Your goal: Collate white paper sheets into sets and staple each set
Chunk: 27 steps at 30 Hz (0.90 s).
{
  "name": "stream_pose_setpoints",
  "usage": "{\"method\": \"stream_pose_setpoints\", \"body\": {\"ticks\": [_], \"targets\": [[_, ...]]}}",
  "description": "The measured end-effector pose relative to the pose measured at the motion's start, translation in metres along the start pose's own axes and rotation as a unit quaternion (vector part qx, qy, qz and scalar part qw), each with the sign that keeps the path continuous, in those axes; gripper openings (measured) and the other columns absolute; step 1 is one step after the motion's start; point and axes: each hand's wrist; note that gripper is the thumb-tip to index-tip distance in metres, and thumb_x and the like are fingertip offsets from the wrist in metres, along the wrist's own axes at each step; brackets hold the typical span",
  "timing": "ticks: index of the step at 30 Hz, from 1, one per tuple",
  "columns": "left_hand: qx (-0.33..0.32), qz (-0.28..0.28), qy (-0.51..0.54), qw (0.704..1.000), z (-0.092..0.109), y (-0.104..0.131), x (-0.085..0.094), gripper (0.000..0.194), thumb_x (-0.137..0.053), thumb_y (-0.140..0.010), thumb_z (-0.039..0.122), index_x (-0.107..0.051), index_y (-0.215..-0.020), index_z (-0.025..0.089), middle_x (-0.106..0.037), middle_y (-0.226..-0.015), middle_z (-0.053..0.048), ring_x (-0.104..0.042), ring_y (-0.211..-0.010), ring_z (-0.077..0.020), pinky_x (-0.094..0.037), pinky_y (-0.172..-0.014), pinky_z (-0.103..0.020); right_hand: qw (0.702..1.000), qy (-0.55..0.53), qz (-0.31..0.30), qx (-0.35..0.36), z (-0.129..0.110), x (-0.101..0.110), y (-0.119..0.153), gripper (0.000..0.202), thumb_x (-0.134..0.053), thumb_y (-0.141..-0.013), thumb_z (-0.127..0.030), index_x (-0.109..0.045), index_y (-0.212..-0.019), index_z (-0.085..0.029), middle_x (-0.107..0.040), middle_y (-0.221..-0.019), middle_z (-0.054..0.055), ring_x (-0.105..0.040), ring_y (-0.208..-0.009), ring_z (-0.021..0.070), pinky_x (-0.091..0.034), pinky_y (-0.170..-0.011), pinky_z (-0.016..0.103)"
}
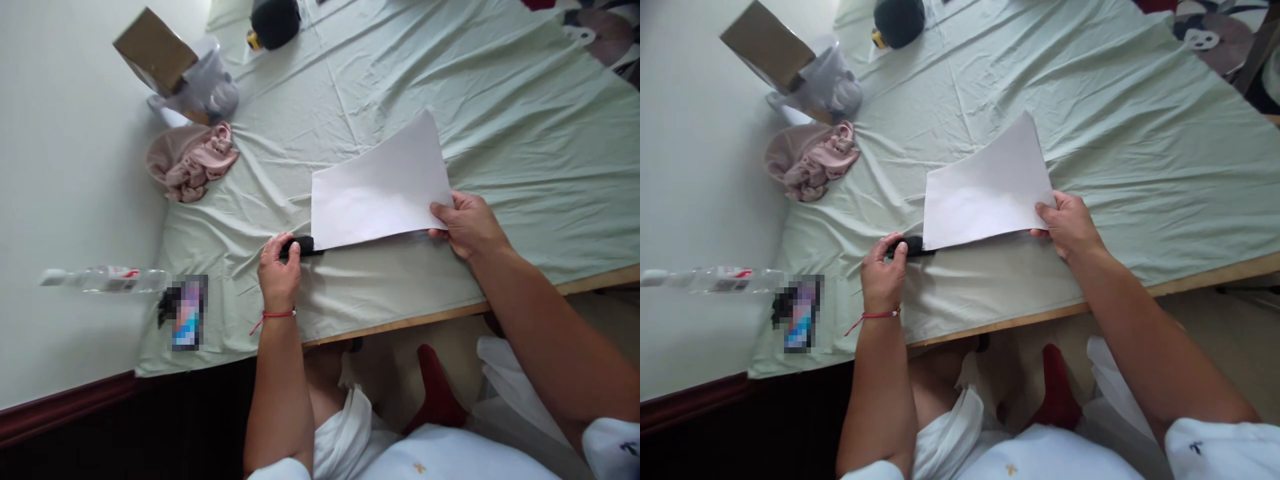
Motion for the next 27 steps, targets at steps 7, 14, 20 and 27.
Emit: {"method": "stream_pose_setpoints", "body": {"ticks": [7,14,20,27], "targets": [[-0.008,-0.006,0.0,1.0,-0.0005,-0.0001,0.0012,0.025,-0.065,-0.092,0.033,-0.078,-0.111,0.021,-0.076,-0.127,-0.013,-0.068,-0.125,-0.0283,-0.047,-0.117,-0.046,1.0,0.013,-0.001,-0.001,0.0006,0.0013,-0.0006,0.005,-0.071,-0.083,-0.018,-0.072,-0.084,-0.023,-0.074,-0.097,0.004,-0.065,-0.066,0.0119,-0.053,-0.043,0.021],[-0.016,-0.02,-0.002,1.0,-0.0012,0.0,0.0031,0.024,-0.065,-0.093,0.034,-0.077,-0.11,0.022,-0.076,-0.126,-0.011,-0.067,-0.124,-0.028,-0.046,-0.117,-0.045,1.0,0.019,-0.002,-0.01,-0.002,0.0041,-0.0009,0.007,-0.071,-0.082,-0.017,-0.074,-0.088,-0.021,-0.076,-0.1,0.003,-0.061,-0.064,0.0088,-0.05,-0.041,0.015],[-0.04,-0.051,-0.034,0.997,-0.001,-0.0008,0.0036,0.022,-0.064,-0.093,0.034,-0.074,-0.109,0.023,-0.075,-0.125,-0.012,-0.065,-0.125,-0.03,-0.043,-0.118,-0.048,1.0,0.027,-0.003,-0.008,-0.0029,0.0052,-0.0011,0.01,-0.072,-0.08,-0.019,-0.075,-0.089,-0.022,-0.077,-0.1,0.003,-0.062,-0.064,0.0096,-0.049,-0.041,0.016],[-0.011,-0.074,-0.032,0.997,-0.001,-0.0083,-0.0008,0.019,-0.065,-0.091,0.032,-0.072,-0.106,0.023,-0.076,-0.12,-0.011,-0.066,-0.12,-0.0307,-0.045,-0.115,-0.049,0.999,0.038,-0.011,0.032,-0.0022,0.0013,0.0004,0.004,-0.075,-0.079,-0.021,-0.072,-0.08,-0.024,-0.074,-0.084,0.001,-0.064,-0.065,0.013,-0.055,-0.053,0.023]]}}
Point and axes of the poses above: each hand's wrist, its own y-axis away from the middle knuckle, its own x-axis out of the back of the hand, z = x × y
